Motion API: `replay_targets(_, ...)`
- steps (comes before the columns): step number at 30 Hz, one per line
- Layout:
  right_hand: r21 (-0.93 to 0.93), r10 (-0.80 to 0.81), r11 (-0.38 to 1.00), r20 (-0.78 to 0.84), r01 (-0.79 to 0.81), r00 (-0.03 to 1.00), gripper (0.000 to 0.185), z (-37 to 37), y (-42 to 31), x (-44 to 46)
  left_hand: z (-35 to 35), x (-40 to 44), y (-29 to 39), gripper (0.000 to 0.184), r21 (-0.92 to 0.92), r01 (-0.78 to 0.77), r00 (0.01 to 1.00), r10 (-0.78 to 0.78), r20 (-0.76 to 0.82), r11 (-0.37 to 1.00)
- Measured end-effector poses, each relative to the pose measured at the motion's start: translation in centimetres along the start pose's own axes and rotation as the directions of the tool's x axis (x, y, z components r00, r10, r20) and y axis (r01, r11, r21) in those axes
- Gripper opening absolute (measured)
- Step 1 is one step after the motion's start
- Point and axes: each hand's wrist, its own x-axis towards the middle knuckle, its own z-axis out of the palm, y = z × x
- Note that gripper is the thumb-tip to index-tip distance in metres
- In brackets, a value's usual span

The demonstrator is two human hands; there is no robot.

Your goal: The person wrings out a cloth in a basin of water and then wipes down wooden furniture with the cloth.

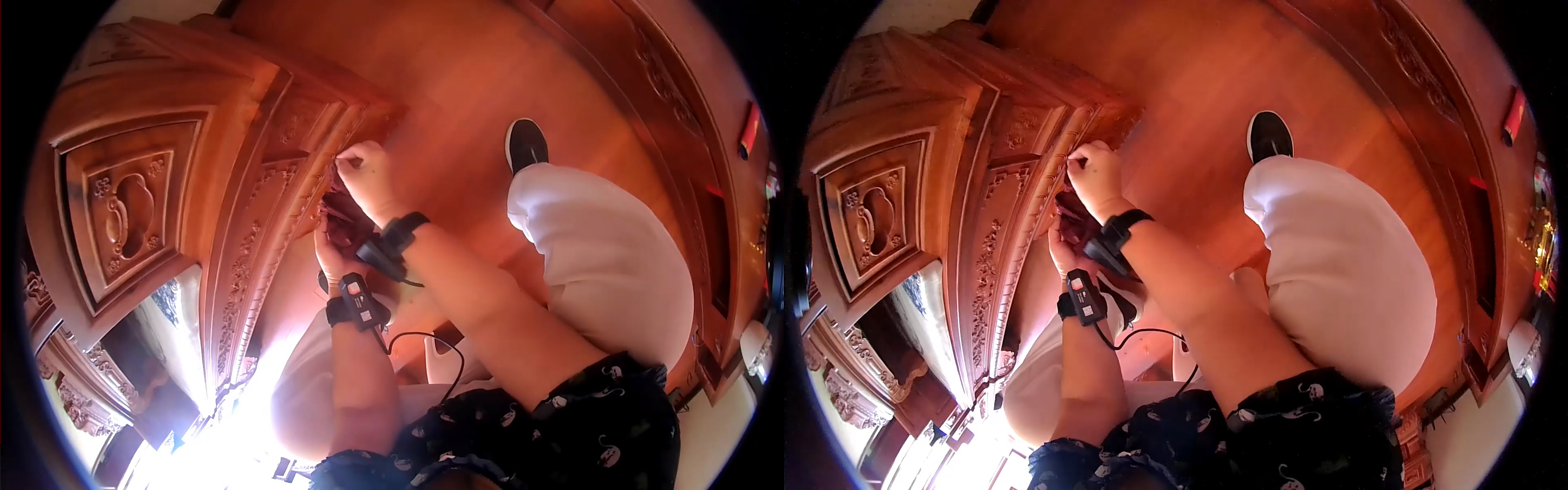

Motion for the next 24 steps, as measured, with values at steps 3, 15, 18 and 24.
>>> replay_targets(3, 0.051, -0.006, 0.999, -0.031, 0.007, 0.999, 0.006, -0.8, 3.1, -0.7, -2.3, 1.7, -0.1, 0.029, 0.012, 0.124, 0.987, -0.125, 0.106, 0.992)
replay_targets(15, 0.233, 0.544, 0.627, 0.552, -0.743, 0.632, 0.026, -3.4, 3.9, -3.7, -6.8, 2.3, -0.3, 0.040, 0.191, 0.094, 0.996, -0.094, -0.009, 0.977)
replay_targets(18, 0.397, 0.606, 0.415, 0.551, -0.819, 0.574, 0.028, -2.1, 4.6, -4.2, -4.9, 1.6, -0.1, 0.045, 0.267, 0.124, 0.990, -0.136, 0.025, 0.956)
replay_targets(24, 0.258, 0.455, 0.834, 0.175, -0.487, 0.873, 0.031, -1.9, 5.1, -3.8, -2.1, 0.4, -1.0, 0.050, 0.220, 0.146, 0.985, -0.163, 0.060, 0.964)
